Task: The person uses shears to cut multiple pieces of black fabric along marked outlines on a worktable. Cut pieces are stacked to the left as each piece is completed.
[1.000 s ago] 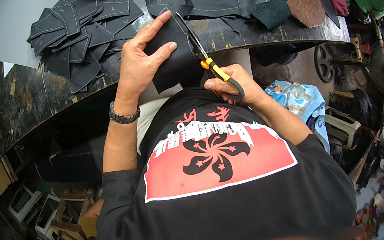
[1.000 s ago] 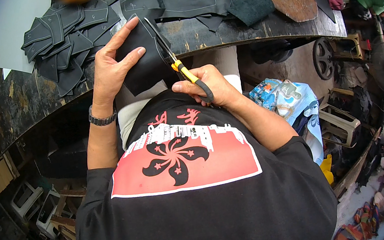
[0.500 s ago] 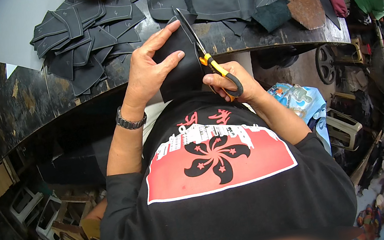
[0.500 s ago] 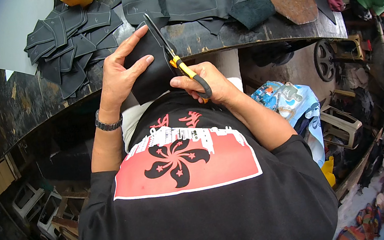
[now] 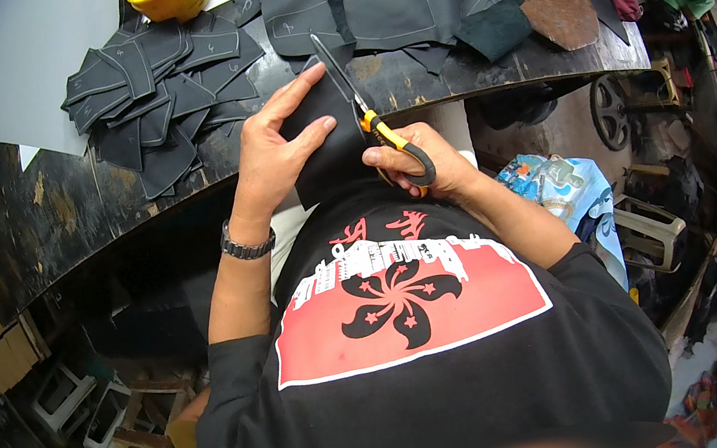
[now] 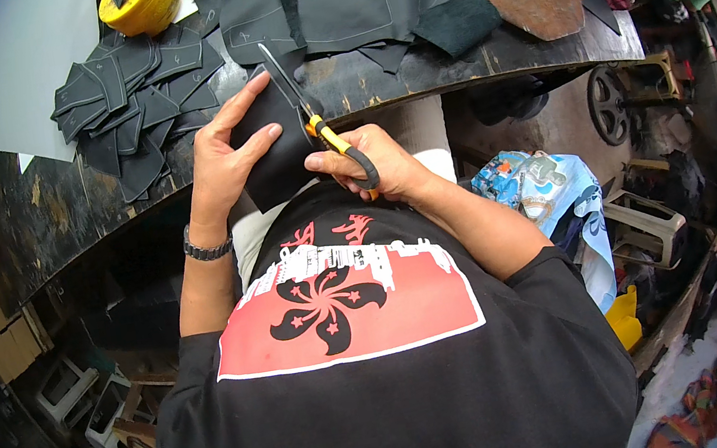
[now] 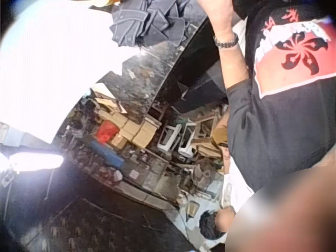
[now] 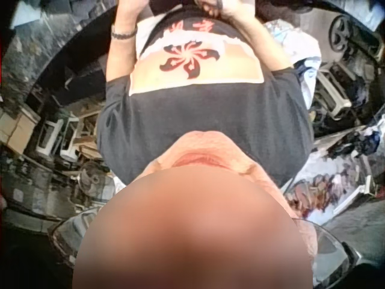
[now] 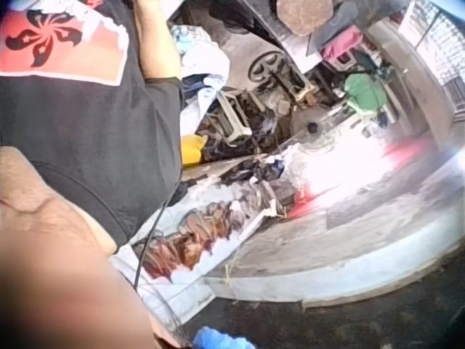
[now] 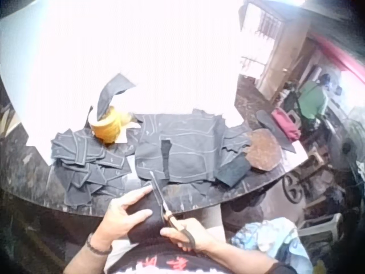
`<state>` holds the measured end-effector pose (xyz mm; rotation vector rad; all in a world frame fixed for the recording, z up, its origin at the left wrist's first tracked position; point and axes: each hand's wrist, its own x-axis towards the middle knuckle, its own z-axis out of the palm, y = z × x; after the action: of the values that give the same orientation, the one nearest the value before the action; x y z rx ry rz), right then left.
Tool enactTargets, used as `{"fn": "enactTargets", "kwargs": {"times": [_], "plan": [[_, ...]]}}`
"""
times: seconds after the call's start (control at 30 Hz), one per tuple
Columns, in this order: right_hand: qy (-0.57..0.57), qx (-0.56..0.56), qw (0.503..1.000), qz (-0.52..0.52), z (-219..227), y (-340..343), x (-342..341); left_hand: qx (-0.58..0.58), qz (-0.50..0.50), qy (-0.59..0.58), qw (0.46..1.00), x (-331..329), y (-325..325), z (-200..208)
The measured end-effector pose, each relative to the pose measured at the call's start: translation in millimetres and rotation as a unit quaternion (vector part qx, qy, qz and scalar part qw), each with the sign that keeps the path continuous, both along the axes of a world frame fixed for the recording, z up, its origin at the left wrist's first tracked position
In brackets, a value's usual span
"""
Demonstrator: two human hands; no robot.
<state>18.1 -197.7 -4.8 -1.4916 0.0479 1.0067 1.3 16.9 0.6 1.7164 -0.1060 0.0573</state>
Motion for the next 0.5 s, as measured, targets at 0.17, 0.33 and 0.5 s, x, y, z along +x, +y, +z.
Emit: {"fn": "enactTargets", "kwargs": {"times": [0.17,0.33,0.5], "plan": [[-0.002,-0.002,1.000,0.023,0,-6,-3,0.009,0.026,-0.019,0.999,11,39,26],[-0.014,0.033,0.999,-0.014,2,-23,0,0.288,0.270,-0.194,0.898,61,118,87],[0.012,0.077,0.992,-0.103,5,-34,-5,0.271,0.198,-0.168,0.927,85,88,69]]}}
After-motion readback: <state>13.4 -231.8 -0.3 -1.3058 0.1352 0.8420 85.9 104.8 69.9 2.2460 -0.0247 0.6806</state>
